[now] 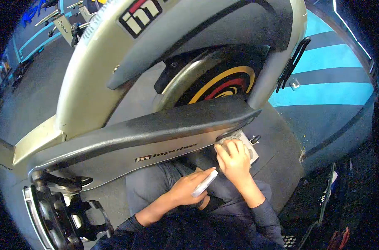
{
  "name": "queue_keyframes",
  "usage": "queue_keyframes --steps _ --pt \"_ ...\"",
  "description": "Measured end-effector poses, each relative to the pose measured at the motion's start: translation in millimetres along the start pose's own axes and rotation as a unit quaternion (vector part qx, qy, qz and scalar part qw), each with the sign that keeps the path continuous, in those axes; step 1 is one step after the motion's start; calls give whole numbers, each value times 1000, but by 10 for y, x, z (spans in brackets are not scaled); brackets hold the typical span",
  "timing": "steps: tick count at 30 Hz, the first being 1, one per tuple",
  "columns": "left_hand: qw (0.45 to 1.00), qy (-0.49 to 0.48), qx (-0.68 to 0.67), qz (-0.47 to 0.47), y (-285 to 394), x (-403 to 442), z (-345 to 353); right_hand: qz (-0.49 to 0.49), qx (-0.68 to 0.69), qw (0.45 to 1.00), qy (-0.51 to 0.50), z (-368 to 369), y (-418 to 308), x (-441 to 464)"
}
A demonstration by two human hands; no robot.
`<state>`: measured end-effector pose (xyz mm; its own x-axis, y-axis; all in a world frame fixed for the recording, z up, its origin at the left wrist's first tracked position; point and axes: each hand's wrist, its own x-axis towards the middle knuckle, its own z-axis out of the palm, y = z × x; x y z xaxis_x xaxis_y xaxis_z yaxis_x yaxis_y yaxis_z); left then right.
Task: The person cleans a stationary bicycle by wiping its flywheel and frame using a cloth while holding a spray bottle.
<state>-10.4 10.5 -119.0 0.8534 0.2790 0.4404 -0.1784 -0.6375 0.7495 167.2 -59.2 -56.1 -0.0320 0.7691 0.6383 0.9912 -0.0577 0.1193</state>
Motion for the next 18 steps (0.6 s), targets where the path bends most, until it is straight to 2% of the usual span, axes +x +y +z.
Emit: queue_keyframes --steps 4,7,11,18 --pt "1000 -9 -4 -1 6 -21 -2 51 43 994 82 -196 58 59" --pt "1000 -20 -2 0 -2 -21 31 30 30 991 129 -300 54 150" --pt "1000 -19 1 -4 11 -8 31 -39 -9 996 82 -96 17 184" --pt "1000 -11 4 -2 -16 -26 24 -49 -26 997 50 162 13 6"
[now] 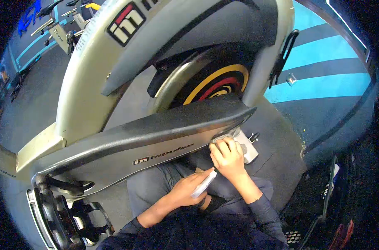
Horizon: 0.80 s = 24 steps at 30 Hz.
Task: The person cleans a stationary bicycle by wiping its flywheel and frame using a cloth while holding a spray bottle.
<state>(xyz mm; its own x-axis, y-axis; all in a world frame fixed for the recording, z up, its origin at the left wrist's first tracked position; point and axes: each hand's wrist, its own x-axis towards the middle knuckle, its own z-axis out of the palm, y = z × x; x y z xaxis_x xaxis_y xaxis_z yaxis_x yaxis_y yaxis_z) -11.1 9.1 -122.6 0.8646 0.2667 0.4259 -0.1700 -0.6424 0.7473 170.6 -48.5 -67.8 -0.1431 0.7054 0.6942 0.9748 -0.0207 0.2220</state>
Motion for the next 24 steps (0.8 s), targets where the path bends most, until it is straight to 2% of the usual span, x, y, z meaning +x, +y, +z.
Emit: queue_keyframes --steps 7,13,15,16,18,23,24 --pt "1000 -19 -1 -17 38 -19 42 -17 3 999 49 -162 10 14" --pt "1000 2 -2 6 22 17 -2 -36 20 996 81 -119 185 80" --pt "999 36 -2 14 39 29 -28 17 45 996 81 -148 245 80" --pt "999 30 -3 14 33 23 -36 48 54 992 101 -96 304 69" --pt "999 19 -20 -44 23 15 -45 94 67 984 132 -70 440 68" --pt "997 -2 -46 -60 6 52 -19 254 156 941 160 -21 603 44" --pt "997 -6 -35 -64 4 53 -12 259 154 940 161 23 625 22"
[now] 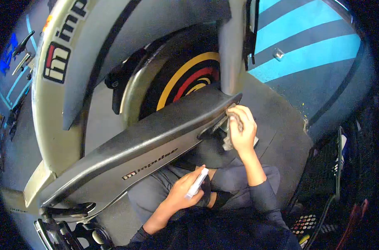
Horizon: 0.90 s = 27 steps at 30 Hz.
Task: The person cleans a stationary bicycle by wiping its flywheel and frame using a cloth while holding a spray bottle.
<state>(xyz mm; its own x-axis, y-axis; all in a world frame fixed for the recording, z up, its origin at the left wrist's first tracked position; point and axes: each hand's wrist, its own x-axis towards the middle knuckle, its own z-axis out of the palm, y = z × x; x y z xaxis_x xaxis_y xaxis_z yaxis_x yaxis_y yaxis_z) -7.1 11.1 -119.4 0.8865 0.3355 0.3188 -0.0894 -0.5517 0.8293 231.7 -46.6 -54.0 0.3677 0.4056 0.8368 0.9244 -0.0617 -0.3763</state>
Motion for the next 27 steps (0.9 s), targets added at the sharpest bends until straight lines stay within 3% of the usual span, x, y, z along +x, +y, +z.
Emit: queue_keyframes --steps 2,3,7,11,14,15,18,21,23,24,25,27 --pt "1000 -2 14 8 36 23 10 187 193 963 18 60 91 -46" --pt "1000 1 26 14 50 33 17 192 190 962 27 78 96 -84" --pt "999 -11 17 28 43 54 44 366 362 856 53 203 192 -307" --pt "1000 -13 19 16 49 74 76 454 491 739 86 207 -21 -476" --pt "999 -10 29 15 96 84 98 478 496 722 65 195 -185 -592" --pt "999 -8 31 9 110 89 100 478 544 685 81 263 -162 -609" --pt "999 -3 32 -4 111 74 116 483 555 674 65 326 -71 -595" --pt "999 -7 38 -12 96 66 114 455 524 704 150 391 -27 -440" --pt "998 -11 56 -12 100 72 114 303 308 888 154 385 61 -339" --pt "997 -16 73 -12 103 70 116 249 211 935 139 266 4 -216" --pt "997 -17 73 -12 103 71 122 249 211 935 139 204 -27 -167" --pt "998 -21 67 -6 97 94 149 77 78 989 103 106 -59 -84"
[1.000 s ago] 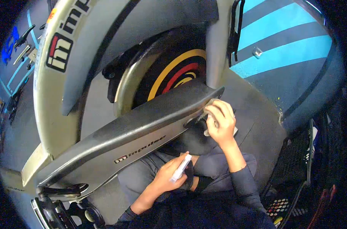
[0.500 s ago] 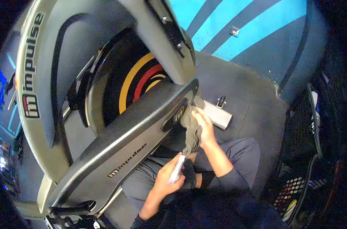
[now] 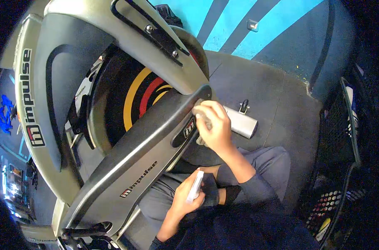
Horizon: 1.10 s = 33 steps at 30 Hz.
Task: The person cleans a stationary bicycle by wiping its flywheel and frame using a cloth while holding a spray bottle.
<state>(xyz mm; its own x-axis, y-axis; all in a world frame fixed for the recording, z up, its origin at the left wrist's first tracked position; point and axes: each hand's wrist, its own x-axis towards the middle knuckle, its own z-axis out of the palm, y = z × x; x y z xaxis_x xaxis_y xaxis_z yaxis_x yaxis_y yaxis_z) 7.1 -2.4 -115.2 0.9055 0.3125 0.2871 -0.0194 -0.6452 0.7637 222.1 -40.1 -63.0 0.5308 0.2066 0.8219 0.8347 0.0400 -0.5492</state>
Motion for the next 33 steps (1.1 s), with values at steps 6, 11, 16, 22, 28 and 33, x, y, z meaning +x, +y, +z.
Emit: queue_keyframes --steps 6,11,16,22,28,33 --pt "1000 -12 3 26 80 90 18 -275 -98 953 -81 3 -233 -83" --pt "999 -31 23 20 32 73 10 -334 -78 932 -120 1 -312 -132" --pt "1000 -16 -4 6 30 33 -15 -252 -114 958 -73 -72 35 79" --pt "999 -22 4 27 24 73 27 -274 -130 949 -91 -81 -121 -13" --pt "998 -19 38 44 -31 33 34 -328 -63 927 -171 -44 -302 -86" --pt "999 -22 18 33 3 -38 -3 -238 -101 956 -137 -153 82 85"
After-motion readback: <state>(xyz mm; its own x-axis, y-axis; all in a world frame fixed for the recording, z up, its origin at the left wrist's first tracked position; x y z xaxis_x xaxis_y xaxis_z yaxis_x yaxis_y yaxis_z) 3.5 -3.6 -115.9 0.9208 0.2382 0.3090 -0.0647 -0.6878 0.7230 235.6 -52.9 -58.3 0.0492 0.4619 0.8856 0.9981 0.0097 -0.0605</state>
